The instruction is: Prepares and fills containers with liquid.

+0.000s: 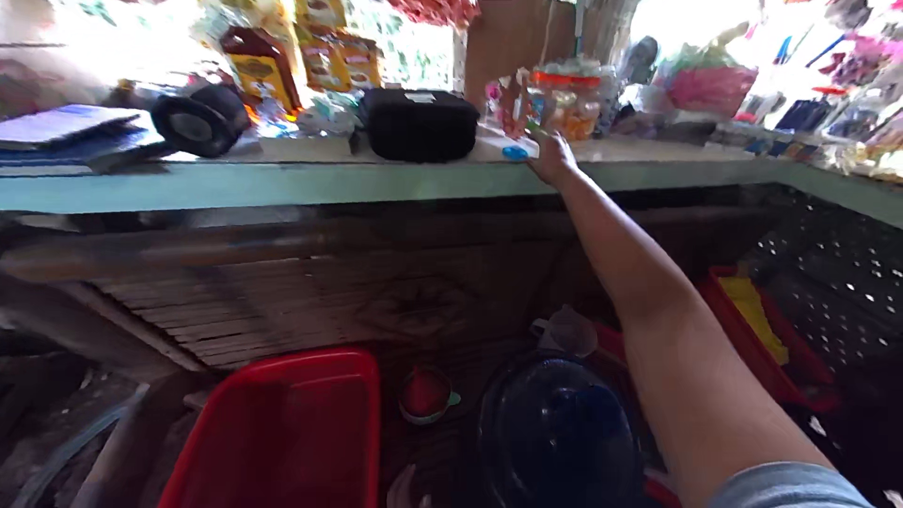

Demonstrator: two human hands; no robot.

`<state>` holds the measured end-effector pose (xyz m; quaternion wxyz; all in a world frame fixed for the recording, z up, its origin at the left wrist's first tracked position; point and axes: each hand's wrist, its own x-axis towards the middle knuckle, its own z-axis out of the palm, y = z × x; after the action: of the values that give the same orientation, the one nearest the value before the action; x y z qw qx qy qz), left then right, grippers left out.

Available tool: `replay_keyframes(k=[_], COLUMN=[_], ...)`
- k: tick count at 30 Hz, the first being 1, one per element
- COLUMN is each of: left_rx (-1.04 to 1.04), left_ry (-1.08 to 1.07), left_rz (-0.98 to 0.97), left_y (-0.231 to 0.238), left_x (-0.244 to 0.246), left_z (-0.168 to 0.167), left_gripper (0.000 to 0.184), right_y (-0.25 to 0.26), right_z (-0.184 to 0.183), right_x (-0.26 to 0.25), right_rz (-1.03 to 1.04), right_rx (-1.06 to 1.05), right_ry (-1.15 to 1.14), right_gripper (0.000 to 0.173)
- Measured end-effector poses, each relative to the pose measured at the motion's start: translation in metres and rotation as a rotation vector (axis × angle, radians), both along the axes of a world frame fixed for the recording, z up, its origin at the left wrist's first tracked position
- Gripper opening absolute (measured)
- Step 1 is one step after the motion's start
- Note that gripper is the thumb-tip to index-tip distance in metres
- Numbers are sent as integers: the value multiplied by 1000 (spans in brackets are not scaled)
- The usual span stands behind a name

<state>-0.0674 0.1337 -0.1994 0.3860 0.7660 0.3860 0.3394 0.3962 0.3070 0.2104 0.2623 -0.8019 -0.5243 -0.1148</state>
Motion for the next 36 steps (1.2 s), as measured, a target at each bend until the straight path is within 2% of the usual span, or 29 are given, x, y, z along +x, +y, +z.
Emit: replay_keyframes(k=[2, 5, 7, 11, 14, 19, 22, 26, 28, 30, 34, 36], left_rx=[30, 69, 88, 180, 307, 444, 397, 137, 104, 176, 325, 340], left_ry=[-2, 31, 59, 83, 41, -89, -102, -247, -317, -279, -181, -175], left_rz=[-10, -16, -9, 5, -11, -177, -279, -282, -241, -200, -129, -126], left_y=[1, -1, -3, -7, -17, -44, -66, -87, -90, -91, -82, -76], left_x=[1, 2, 3, 0, 5, 49, 92, 146, 162, 166, 171, 175], left_z=[-6, -6, -6, -7, 31, 127, 168, 179, 168, 163, 165, 167], left_gripper=[57, 58, 57, 58, 66, 74, 85, 105, 98, 93, 83, 79], right_y=[-34, -119, -183, -284, -313, -290, -271, -250, -239, -232, -250, -256], right_z=[-15, -67, -119, -246, -311, -388, -408, -414, -426, -430, -395, -389], right_x=[13, 24, 30, 30, 9, -14, -24, -32, -29, -27, -26, -14], right_rz=[45, 127, 80, -129, -160, -109, -41, -6, 53, 32, -215, -229], right_rx=[-4, -70, -138, -266, -382, -145, -27, -21, -7, 83, 346, 399], right_ry=[-55, -2, 164, 605, 934, 1267, 1386, 1379, 1390, 1406, 1434, 1415], right_gripper=[45, 32, 28, 34, 44, 52, 53, 56, 58, 58, 51, 48])
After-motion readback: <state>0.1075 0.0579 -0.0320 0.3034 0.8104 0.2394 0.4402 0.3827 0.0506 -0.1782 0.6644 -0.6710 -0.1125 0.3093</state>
